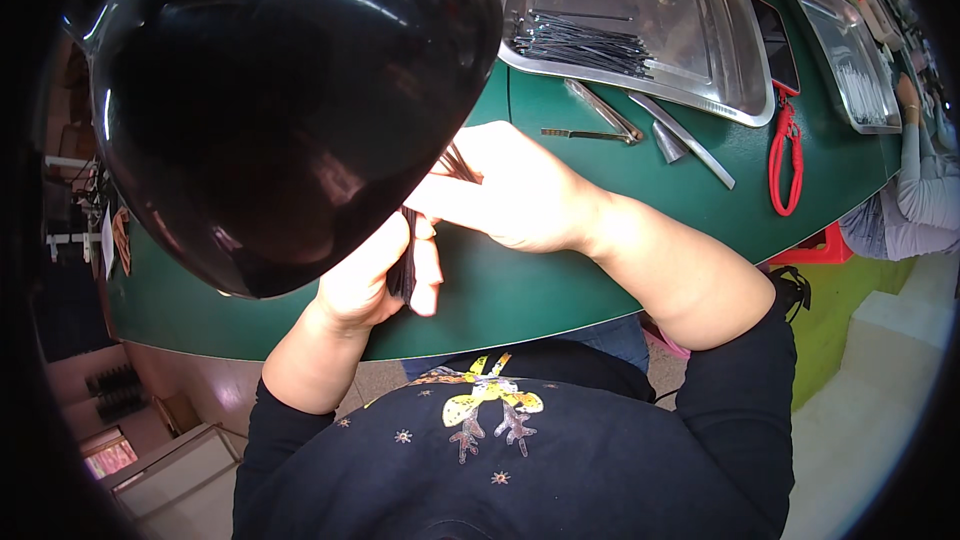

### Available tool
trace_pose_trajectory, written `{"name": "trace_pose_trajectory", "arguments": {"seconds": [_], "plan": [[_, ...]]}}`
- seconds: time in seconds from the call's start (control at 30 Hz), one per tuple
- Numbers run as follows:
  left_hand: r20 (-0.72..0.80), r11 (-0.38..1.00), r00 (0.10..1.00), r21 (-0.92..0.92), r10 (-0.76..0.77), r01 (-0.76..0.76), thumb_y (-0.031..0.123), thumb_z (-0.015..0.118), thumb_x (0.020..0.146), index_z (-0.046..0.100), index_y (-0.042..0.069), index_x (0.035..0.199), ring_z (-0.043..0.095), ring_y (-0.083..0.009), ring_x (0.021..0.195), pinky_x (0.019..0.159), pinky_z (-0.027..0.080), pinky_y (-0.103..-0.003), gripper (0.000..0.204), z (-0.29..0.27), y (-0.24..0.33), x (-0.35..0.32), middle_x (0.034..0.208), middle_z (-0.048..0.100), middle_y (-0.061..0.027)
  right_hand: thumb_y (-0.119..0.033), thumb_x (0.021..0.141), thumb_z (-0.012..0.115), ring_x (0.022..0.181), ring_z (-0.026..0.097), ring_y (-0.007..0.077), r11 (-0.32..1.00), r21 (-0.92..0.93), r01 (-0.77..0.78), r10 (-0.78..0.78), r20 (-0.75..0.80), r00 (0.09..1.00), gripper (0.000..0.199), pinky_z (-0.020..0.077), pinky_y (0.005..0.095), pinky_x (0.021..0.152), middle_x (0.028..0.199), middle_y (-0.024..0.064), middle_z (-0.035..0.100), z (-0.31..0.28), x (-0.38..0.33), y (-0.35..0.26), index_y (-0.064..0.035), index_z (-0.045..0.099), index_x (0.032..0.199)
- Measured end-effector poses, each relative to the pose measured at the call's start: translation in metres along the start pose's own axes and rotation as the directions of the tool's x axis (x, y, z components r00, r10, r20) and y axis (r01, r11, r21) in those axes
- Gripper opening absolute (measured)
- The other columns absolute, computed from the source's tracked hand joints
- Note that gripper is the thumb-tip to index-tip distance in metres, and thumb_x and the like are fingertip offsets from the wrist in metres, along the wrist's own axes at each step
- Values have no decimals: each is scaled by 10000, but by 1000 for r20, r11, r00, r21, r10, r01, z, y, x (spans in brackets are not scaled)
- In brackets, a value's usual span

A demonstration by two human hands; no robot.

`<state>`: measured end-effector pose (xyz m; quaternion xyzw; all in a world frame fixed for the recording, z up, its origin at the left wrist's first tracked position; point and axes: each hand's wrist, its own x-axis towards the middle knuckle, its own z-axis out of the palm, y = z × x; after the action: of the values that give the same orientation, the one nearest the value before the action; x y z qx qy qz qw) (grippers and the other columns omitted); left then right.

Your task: The person gathers hairpins from a tray into a bundle by hand, holds them under a lamp, and places the bundle into a metal tray.

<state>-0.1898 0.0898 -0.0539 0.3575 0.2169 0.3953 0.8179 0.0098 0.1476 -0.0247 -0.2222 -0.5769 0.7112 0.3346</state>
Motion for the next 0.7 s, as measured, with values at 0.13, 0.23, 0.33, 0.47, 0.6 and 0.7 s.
{"name": "trace_pose_trajectory", "arguments": {"seconds": [0.13,0.23,0.33,0.47,0.6,0.7], "plan": [[-164,997,983,7,-79,81,214,351,1019,500,-73,1098,681,-278,674,589,574,-332,333,17,0,-1,840,658,-227,-153,943,531,656,572,107,975,223,16,4,-87,996,175,469,241,615,736,51,612,-5,-1,7,-4,588,873],[-25,990,993,79,-111,113,200,359,1019,546,-70,996,619,-202,488,458,493,-230,329,16,10,4,733,656,-201,-160,951,512,671,587,128,789,573,225,-156,-167,974,165,486,262,629,756,65,609,-7,0,13,-12,560,897],[-92,979,988,151,-126,139,171,358,1016,564,-59,945,450,-100,359,382,361,-189,317,15,10,3,613,612,-148,-150,932,545,727,579,118,943,229,242,-184,-246,952,157,490,275,681,840,56,619,5,3,0,3,564,964],[-131,976,987,181,-97,120,175,354,1012,525,-24,1025,341,-58,353,382,327,-189,263,29,9,9,544,525,-81,-128,880,623,796,557,80,996,-46,75,-79,-100,992,220,473,258,729,908,35,632,4,-1,-5,34,596,1027],[-279,990,951,16,-132,142,252,378,1026,473,26,1068,309,-53,368,369,296,-179,249,15,1,0,580,457,-26,-118,874,621,791,563,79,997,1,81,-80,-123,989,175,473,259,717,865,43,635,-1,0,8,25,610,974],[-228,984,959,-90,-169,152,249,367,1030,483,23,1066,315,-51,367,363,289,-174,257,12,5,1,582,458,-26,-91,884,596,784,575,83,986,-6,167,-166,75,983,137,475,257,712,854,48,637,-18,1,9,21,611,960]]}}
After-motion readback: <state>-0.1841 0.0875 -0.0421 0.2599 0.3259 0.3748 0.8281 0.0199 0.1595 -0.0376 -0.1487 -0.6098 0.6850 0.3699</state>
